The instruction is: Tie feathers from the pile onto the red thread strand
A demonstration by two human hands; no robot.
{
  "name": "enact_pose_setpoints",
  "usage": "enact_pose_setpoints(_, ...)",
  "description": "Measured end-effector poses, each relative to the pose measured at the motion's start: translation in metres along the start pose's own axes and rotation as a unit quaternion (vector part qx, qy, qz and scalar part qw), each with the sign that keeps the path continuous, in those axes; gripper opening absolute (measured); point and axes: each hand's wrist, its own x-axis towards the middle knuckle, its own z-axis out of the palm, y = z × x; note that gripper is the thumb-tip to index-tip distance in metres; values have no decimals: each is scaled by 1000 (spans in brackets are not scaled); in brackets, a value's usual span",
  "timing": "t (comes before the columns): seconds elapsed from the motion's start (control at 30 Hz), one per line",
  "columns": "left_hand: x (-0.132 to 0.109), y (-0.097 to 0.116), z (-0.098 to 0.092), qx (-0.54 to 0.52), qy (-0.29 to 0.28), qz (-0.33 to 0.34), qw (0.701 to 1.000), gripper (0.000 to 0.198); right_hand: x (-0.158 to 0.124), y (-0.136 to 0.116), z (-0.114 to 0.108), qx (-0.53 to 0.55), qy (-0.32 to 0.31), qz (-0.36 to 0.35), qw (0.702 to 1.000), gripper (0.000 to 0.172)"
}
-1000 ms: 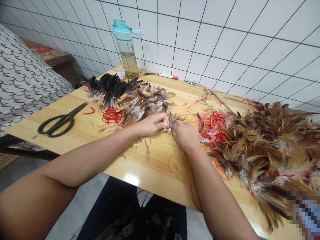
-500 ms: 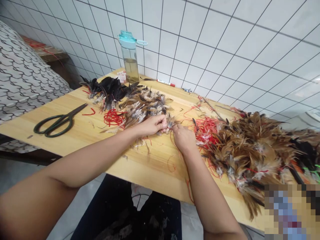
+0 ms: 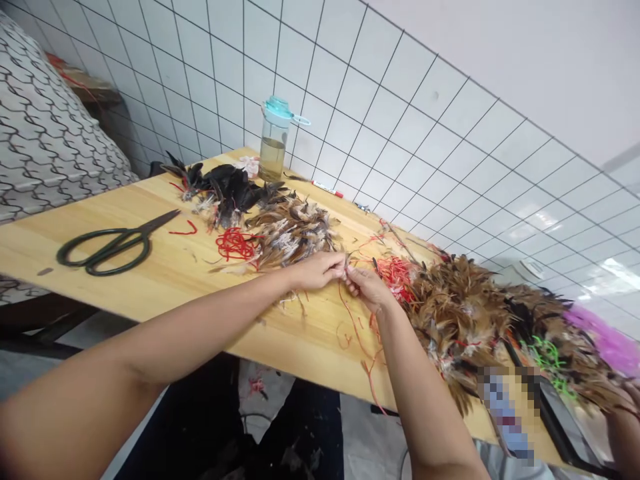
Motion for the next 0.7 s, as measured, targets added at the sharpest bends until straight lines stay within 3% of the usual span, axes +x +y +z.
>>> enact_pose_setpoints(0.17,-1,1,3,79,-33,53,995,7,-1,4,9,65,21,17,998,45)
enact_pose_setpoints(0.37,-2,4,6,83,-41,85,992,6,-11,7,14,96,80,31,992,37)
enact_pose_setpoints(0.53,-3,8,9,21,4,119,993,4,-18,0,15,99,139,7,985,30)
enact_pose_setpoints(0.7,-1,5,7,-49,86,91,991,22,-15,-18,8,109,208,-27,972,28)
